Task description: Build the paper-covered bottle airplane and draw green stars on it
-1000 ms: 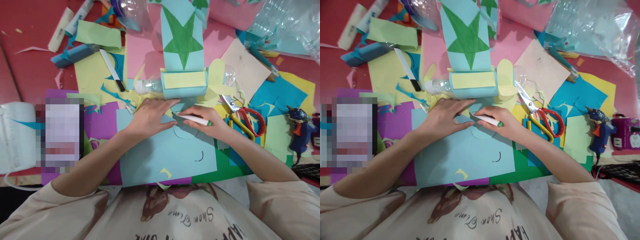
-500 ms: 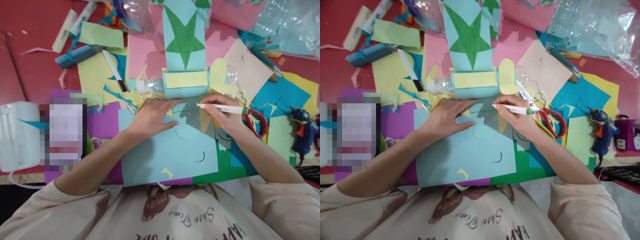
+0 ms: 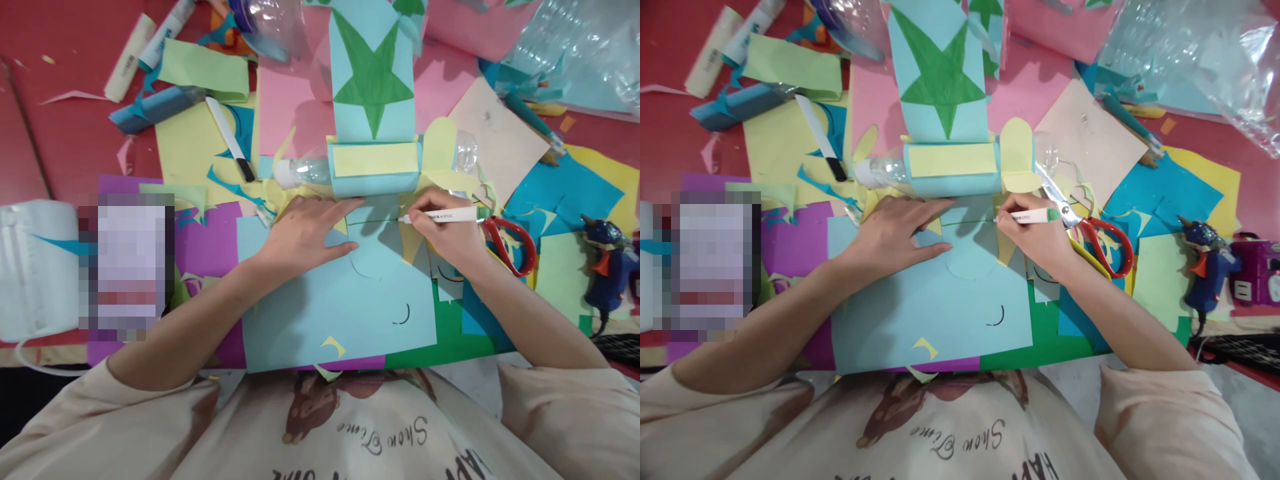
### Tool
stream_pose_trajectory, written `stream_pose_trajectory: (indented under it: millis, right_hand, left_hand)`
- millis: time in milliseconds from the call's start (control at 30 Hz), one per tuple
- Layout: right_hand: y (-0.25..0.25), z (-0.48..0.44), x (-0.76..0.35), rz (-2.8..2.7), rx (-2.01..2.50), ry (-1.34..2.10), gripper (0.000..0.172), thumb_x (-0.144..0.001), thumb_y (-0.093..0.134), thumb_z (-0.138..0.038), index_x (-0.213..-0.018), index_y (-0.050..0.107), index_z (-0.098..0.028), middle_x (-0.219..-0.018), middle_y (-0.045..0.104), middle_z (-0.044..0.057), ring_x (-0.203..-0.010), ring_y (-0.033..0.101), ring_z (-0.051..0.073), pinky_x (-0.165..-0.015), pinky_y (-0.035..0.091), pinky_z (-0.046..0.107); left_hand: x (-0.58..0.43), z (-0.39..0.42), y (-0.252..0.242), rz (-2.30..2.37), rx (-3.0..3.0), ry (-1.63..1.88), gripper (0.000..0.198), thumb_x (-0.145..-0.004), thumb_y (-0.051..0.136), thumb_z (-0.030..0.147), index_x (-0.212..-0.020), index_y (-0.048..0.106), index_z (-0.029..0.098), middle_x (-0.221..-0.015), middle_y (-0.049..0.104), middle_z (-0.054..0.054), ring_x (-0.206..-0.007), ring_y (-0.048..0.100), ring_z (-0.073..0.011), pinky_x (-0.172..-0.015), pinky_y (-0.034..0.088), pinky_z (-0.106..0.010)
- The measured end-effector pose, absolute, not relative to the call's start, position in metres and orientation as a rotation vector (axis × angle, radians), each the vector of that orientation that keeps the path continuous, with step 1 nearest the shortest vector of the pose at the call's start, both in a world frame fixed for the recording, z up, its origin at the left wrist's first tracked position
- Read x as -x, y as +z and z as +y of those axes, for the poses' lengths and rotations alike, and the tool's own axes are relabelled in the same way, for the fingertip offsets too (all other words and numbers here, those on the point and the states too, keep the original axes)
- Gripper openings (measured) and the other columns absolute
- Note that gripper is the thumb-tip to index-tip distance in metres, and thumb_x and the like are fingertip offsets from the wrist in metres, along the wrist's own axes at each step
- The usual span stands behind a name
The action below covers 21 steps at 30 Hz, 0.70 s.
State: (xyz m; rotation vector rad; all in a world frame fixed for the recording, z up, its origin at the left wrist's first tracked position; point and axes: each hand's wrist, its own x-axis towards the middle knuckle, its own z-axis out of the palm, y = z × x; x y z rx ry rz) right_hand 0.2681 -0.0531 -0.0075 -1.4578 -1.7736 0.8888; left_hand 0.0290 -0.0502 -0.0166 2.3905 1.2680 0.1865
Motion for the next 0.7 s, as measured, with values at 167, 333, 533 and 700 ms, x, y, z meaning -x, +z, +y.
stream_pose_trajectory:
  millis: [167, 333, 533, 700]
  right_hand:
    - [-0.0074, -0.0539, -0.2689, -1.789, 1.448, 0.841, 0.017, -0.071, 0.060, -0.009, -0.060, 0.055, -0.021, -0.055, 0.059, -0.002, -0.049, 0.049, 0.010, -0.045, 0.035, 0.026]
    - [-0.0062, -0.0563, -0.2694, -1.737, 1.440, 0.794, 0.019, -0.073, 0.058, -0.010, -0.060, 0.054, -0.023, -0.055, 0.059, -0.001, -0.051, 0.051, 0.013, -0.046, 0.038, 0.028]
    - [-0.0090, -0.0551, -0.2687, -1.769, 1.434, 0.812, 0.019, -0.072, 0.060, -0.011, -0.060, 0.052, -0.022, -0.056, 0.059, -0.001, -0.052, 0.052, 0.013, -0.045, 0.037, 0.027]
    - [-0.0107, -0.0546, -0.2686, -1.810, 1.410, 0.806, 0.019, -0.071, 0.060, -0.008, -0.059, 0.053, -0.022, -0.054, 0.060, -0.002, -0.049, 0.049, 0.011, -0.044, 0.035, 0.026]
  left_hand:
    - [-0.0283, -0.0505, -0.0169, 1.267, -2.394, 0.196, 0.058, -0.085, 0.058, 0.045, -0.137, 0.047, 0.022, -0.094, 0.065, -0.005, -0.094, 0.060, -0.0237, -0.092, 0.041, -0.038]
    - [-0.0285, -0.0510, -0.0166, 1.259, -2.402, 0.201, 0.059, -0.085, 0.058, 0.045, -0.138, 0.047, 0.021, -0.094, 0.065, -0.006, -0.094, 0.060, -0.0242, -0.091, 0.042, -0.038]
    - [-0.0279, -0.0509, -0.0176, 1.266, -2.417, 0.196, 0.059, -0.085, 0.058, 0.045, -0.138, 0.047, 0.022, -0.093, 0.065, -0.005, -0.092, 0.060, -0.0229, -0.091, 0.041, -0.037]
    - [-0.0275, -0.0511, -0.0181, 1.271, -2.424, 0.199, 0.058, -0.085, 0.059, 0.044, -0.137, 0.048, 0.021, -0.092, 0.065, -0.005, -0.092, 0.060, -0.0229, -0.090, 0.042, -0.036]
